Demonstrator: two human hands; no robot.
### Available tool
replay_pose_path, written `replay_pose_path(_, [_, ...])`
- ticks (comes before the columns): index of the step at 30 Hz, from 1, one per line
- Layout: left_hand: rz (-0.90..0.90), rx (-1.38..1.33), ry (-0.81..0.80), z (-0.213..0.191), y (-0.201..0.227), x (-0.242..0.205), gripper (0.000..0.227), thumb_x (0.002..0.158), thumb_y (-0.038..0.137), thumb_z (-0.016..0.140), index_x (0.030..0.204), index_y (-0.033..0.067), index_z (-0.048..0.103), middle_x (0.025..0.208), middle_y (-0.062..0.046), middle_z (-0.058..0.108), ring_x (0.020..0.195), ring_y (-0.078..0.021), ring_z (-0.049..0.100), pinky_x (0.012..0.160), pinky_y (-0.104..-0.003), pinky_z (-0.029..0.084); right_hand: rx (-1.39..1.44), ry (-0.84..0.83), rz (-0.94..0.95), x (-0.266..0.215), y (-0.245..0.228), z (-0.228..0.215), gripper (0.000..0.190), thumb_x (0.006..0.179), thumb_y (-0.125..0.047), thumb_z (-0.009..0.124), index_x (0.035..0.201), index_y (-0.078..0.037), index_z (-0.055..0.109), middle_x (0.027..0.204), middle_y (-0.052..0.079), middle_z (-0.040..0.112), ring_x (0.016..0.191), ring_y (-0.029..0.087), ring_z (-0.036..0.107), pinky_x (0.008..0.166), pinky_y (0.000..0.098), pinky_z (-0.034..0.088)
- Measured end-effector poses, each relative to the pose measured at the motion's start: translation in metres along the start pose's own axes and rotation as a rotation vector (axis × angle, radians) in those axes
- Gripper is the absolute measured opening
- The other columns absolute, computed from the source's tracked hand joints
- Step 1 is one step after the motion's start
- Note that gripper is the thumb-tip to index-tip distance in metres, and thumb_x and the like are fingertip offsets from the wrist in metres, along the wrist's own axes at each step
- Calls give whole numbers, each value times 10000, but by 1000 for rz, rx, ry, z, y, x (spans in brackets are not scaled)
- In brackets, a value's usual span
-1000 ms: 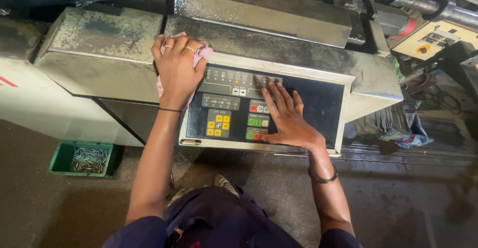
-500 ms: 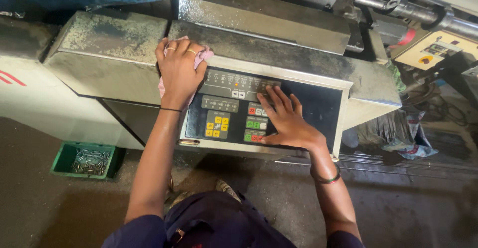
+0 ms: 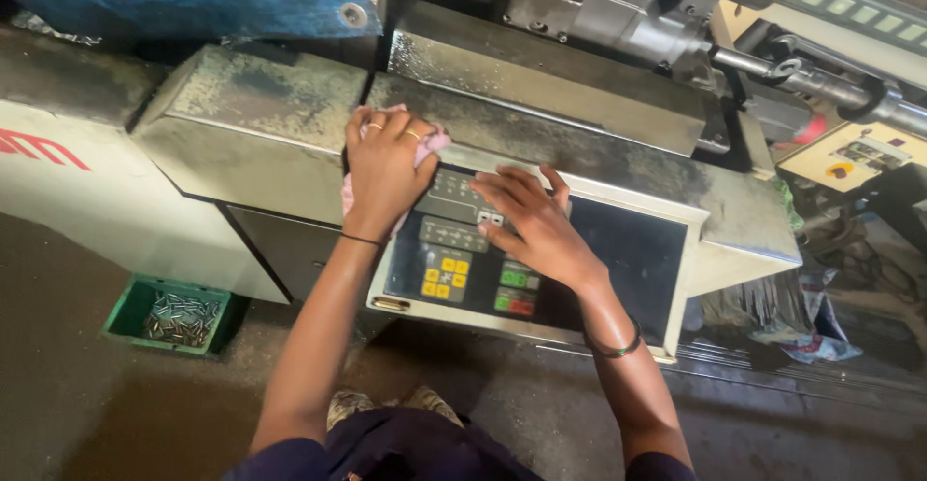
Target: The person wipes the control panel and surrounding surfaces of a metal lathe with a pink cloth. They then pick up a cylindrical metal part and a small tool, insert the tool into the part, and place the part into the machine's chuck before wiping the chuck area.
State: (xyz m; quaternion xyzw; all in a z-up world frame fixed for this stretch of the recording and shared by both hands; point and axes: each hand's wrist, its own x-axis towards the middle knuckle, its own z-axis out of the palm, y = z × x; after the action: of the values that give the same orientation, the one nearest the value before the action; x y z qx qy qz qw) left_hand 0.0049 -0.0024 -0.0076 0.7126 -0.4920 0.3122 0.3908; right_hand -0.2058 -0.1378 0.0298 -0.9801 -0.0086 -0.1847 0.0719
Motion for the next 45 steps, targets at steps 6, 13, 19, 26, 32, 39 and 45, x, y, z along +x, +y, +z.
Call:
replay_pose_path(6, [60, -31, -41, -7, -10, 5, 304, 800, 220, 780, 1074, 109, 712, 1054, -77, 650, 1146, -312, 596, 1111, -513, 337, -43, 75, 14, 45, -9, 10, 451, 969, -271, 656, 1409, -182, 621, 1408, 36, 626, 1385, 218, 486, 1198, 525, 149])
replay_pose_path(13, [168, -135, -117, -15, -29, 12, 451, 730, 272, 796, 1147, 135, 692, 1075, -95, 631, 1139, -339, 597, 1028, -535, 372, 28, 235, 156, 107, 12, 29, 295, 1047, -251, 609, 1321, -179, 689, 1402, 19, 666, 1343, 205, 562, 1163, 442, 241])
replay_pose_path(19, [234, -234, -192, -19, -43, 13, 555, 732, 277, 801, 1237, 95, 658, 1116, -116, 640, 1156, -338, 605, 1021, -505, 420, 47, 168, 310, 129, 30, 58, 337, 1050, -297, 561, 1325, -139, 675, 1416, 106, 601, 1328, 313, 532, 1092, 460, 390])
replay_pose_path(26, [190, -252, -231, -18, -47, 18, 547, 700, 269, 813, 1201, 111, 660, 1107, -111, 656, 1147, -326, 618, 1005, -501, 413, 4, 126, 279, 129, 36, 62, 360, 1033, -281, 541, 1348, -149, 656, 1416, 77, 609, 1301, 311, 531, 1045, 460, 420])
replay_pose_path(32, [168, -255, -259, -23, -44, 20, 521, 705, 283, 816, 1182, 139, 666, 1114, -97, 669, 1167, -319, 614, 1013, -508, 401, -24, 137, 257, 131, 36, 67, 354, 1025, -283, 552, 1339, -162, 662, 1405, 68, 610, 1297, 292, 533, 1046, 446, 428])
replay_pose_path(39, [143, -238, -272, -20, -42, 10, 529, 798, 317, 791, 1278, 130, 668, 1145, -102, 662, 1228, -317, 601, 1069, -506, 404, 8, 137, 256, 124, 37, 70, 361, 1064, -320, 522, 1368, -171, 649, 1423, 46, 599, 1341, 280, 541, 1085, 458, 405])
replay_pose_path(45, [136, -196, -252, -17, -41, 7, 540, 739, 336, 799, 1221, 129, 668, 1128, -119, 660, 1166, -336, 596, 1019, -517, 396, 10, 106, 329, 121, 29, 68, 364, 1058, -322, 523, 1364, -168, 646, 1452, 64, 587, 1348, 294, 517, 1066, 486, 408])
